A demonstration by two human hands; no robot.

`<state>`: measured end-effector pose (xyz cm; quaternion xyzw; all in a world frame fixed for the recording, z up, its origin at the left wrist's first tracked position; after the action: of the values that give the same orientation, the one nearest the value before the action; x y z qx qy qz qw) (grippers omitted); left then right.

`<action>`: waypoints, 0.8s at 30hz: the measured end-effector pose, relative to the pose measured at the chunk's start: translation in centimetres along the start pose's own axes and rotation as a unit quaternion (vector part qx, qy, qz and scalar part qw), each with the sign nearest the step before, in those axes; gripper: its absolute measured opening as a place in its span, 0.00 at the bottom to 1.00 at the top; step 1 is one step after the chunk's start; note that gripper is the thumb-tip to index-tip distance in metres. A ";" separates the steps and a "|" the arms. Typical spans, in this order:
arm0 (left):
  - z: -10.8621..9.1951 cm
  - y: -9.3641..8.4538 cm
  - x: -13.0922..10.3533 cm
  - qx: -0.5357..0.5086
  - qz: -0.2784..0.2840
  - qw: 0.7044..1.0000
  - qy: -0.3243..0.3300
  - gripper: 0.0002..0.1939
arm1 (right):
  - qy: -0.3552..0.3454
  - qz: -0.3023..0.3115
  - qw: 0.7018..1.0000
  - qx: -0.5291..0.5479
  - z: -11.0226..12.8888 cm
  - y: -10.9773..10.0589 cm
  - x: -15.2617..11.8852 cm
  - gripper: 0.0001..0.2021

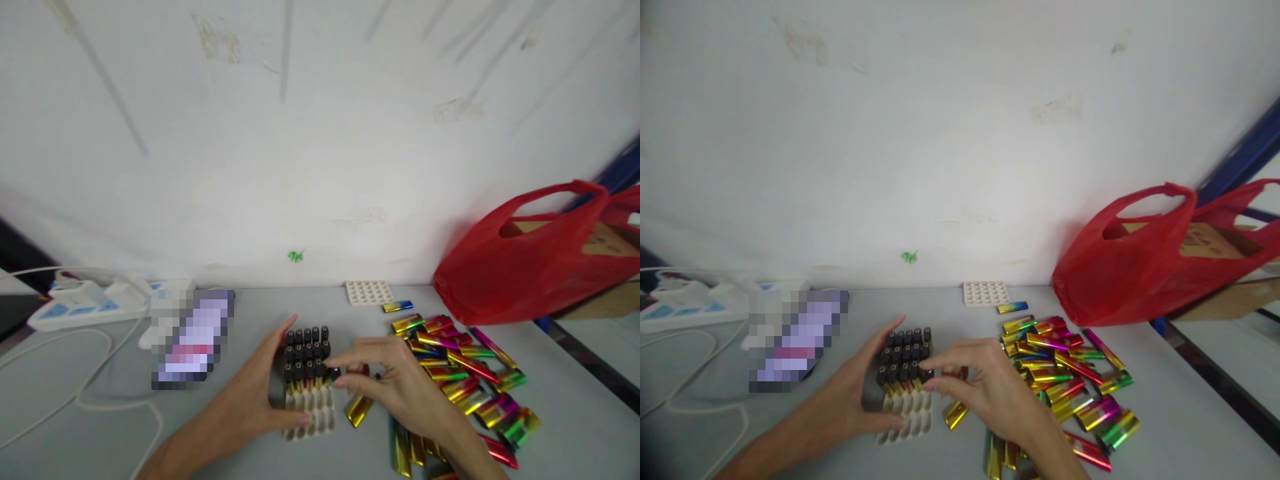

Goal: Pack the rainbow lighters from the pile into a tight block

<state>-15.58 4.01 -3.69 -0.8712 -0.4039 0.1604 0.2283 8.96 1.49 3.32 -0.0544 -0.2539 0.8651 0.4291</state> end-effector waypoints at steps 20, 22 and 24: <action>-0.3 -0.3 -0.1 -0.040 0.014 0.999 -0.020 0.65 | 0.088 0.056 0.990 -0.091 -1.3 -1.8 -0.5 0.10; -0.3 -0.5 0.0 -0.055 0.014 0.998 -0.027 0.63 | 0.133 0.110 0.979 -0.108 -2.1 -1.7 -0.8 0.16; -0.1 -0.6 0.1 -0.058 0.000 0.998 -0.026 0.61 | 0.168 0.135 0.969 -0.123 -2.8 -1.3 -1.0 0.17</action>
<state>-15.82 4.41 -3.31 -0.8784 -0.4187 0.1591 0.1669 11.41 2.46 1.35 -0.2852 -0.2726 0.8556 0.3350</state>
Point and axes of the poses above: each hand's wrist, its own x-axis towards the middle knuckle, its own y-axis out of the palm, z = x × y, the point moved 5 cm from there along x, towards the middle knuckle, and after that the axes turned 15 degrees about z, right-handed, at the moved point
